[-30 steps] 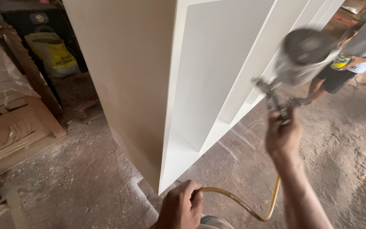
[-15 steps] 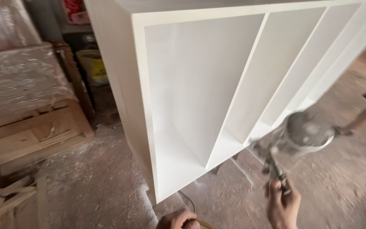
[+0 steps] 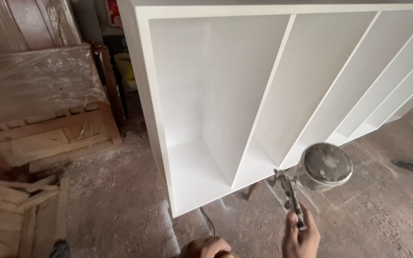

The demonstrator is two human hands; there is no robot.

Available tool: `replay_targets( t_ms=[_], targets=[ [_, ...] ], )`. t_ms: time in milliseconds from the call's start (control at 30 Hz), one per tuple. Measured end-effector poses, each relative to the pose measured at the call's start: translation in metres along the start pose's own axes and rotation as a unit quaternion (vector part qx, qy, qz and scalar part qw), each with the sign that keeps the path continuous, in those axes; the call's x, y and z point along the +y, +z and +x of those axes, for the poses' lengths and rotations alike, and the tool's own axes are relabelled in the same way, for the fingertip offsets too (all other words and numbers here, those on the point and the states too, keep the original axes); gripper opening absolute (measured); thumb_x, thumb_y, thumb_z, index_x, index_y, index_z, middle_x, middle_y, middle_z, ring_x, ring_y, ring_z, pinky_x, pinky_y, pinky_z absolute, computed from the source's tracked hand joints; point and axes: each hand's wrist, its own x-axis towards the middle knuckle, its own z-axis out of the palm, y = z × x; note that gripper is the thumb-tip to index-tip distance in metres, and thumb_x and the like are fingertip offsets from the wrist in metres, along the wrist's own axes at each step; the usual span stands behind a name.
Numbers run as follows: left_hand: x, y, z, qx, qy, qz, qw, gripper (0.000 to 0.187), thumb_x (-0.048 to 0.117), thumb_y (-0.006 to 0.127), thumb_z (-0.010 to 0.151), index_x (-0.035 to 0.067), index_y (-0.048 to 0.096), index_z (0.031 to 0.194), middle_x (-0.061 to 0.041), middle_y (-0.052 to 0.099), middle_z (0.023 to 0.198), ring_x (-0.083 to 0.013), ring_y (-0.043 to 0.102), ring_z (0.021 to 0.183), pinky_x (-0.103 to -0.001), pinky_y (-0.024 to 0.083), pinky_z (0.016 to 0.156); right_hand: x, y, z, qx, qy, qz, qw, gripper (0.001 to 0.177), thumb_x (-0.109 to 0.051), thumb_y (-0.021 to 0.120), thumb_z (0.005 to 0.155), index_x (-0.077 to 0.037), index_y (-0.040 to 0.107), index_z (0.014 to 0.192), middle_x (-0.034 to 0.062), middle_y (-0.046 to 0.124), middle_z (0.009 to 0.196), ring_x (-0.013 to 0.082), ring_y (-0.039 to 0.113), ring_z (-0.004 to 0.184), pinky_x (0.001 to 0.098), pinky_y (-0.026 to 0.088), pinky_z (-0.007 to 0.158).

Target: The person is spray painting a white cabinet using a pneumatic spray gun, applying paint to both the interior shelving areas and the outer surfaces.

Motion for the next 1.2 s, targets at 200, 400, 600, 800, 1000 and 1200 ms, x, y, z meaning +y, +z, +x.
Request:
replay_targets(
  t_ms=[200, 400, 600, 800, 1000, 1200],
  targets=[
    [0.006, -0.118, -0.022, 0.046, 0.153, 0.092, 0.983, 0.022, 0.025, 0.066, 0.107, 0.007, 0.066, 0.096, -0.006, 0.069, 0.076, -0.0179, 0.077, 0.076, -0.037, 0.066, 0.068, -0.115, 0.118, -0.002, 0.022, -0.008, -0.004, 1.0, 0.042, -0.034, 0.049, 0.105, -0.001, 0.057, 0.131, 0.0104, 0.061, 0.071, 0.0182, 0.053, 0.059, 0.0364, 0.043, 0.054],
    [0.019, -0.212, -0.006, 0.017, 0.075, -0.005, 0.997, 0.017, 0.014, 0.067, 0.098, 0.001, 0.069, 0.108, -0.013, 0.073, 0.083, -0.0231, 0.078, 0.078, -0.035, 0.065, 0.065, -0.204, 0.236, 0.051, 0.073, -0.115, 0.046, 0.99, 0.04, -0.039, 0.045, 0.109, 0.0, 0.05, 0.106, 0.0093, 0.056, 0.069, 0.016, 0.047, 0.061, 0.0381, 0.041, 0.055],
    [0.04, -0.267, 0.021, 0.012, 0.096, -0.029, 0.995, 0.019, 0.004, 0.07, 0.091, 0.001, 0.068, 0.11, -0.016, 0.074, 0.087, -0.0264, 0.078, 0.081, -0.037, 0.064, 0.066, -0.227, 0.27, 0.068, 0.126, -0.162, 0.034, 0.978, 0.054, -0.053, 0.044, 0.108, 0.001, 0.048, 0.1, 0.0095, 0.056, 0.07, 0.0169, 0.05, 0.063, 0.0373, 0.046, 0.059],
    [0.048, -0.28, 0.05, 0.045, 0.158, -0.018, 0.986, 0.017, 0.003, 0.071, 0.092, 0.0, 0.066, 0.108, -0.019, 0.072, 0.089, -0.0317, 0.076, 0.078, -0.04, 0.063, 0.064, -0.235, 0.285, 0.088, 0.124, -0.182, 0.049, 0.974, 0.056, -0.056, 0.045, 0.106, 0.0, 0.051, 0.102, 0.0099, 0.057, 0.069, 0.0192, 0.053, 0.062, 0.0378, 0.046, 0.058],
    [0.041, -0.285, 0.063, 0.045, 0.172, 0.003, 0.984, 0.015, 0.004, 0.071, 0.092, 0.0, 0.064, 0.105, -0.02, 0.072, 0.087, -0.0329, 0.076, 0.076, -0.04, 0.062, 0.064, -0.228, 0.297, 0.099, 0.193, -0.233, 0.064, 0.951, 0.06, -0.057, 0.045, 0.108, 0.002, 0.051, 0.104, 0.0104, 0.057, 0.072, 0.0204, 0.054, 0.064, 0.0388, 0.047, 0.061],
    [0.036, -0.279, 0.076, 0.01, 0.145, -0.005, 0.989, 0.014, 0.005, 0.068, 0.096, -0.001, 0.063, 0.108, -0.021, 0.071, 0.089, -0.0295, 0.077, 0.076, -0.038, 0.063, 0.062, -0.225, 0.303, 0.125, 0.168, -0.262, 0.068, 0.948, 0.062, -0.06, 0.045, 0.106, 0.001, 0.052, 0.104, 0.0097, 0.057, 0.072, 0.0184, 0.054, 0.064, 0.0362, 0.047, 0.06]
  ],
)
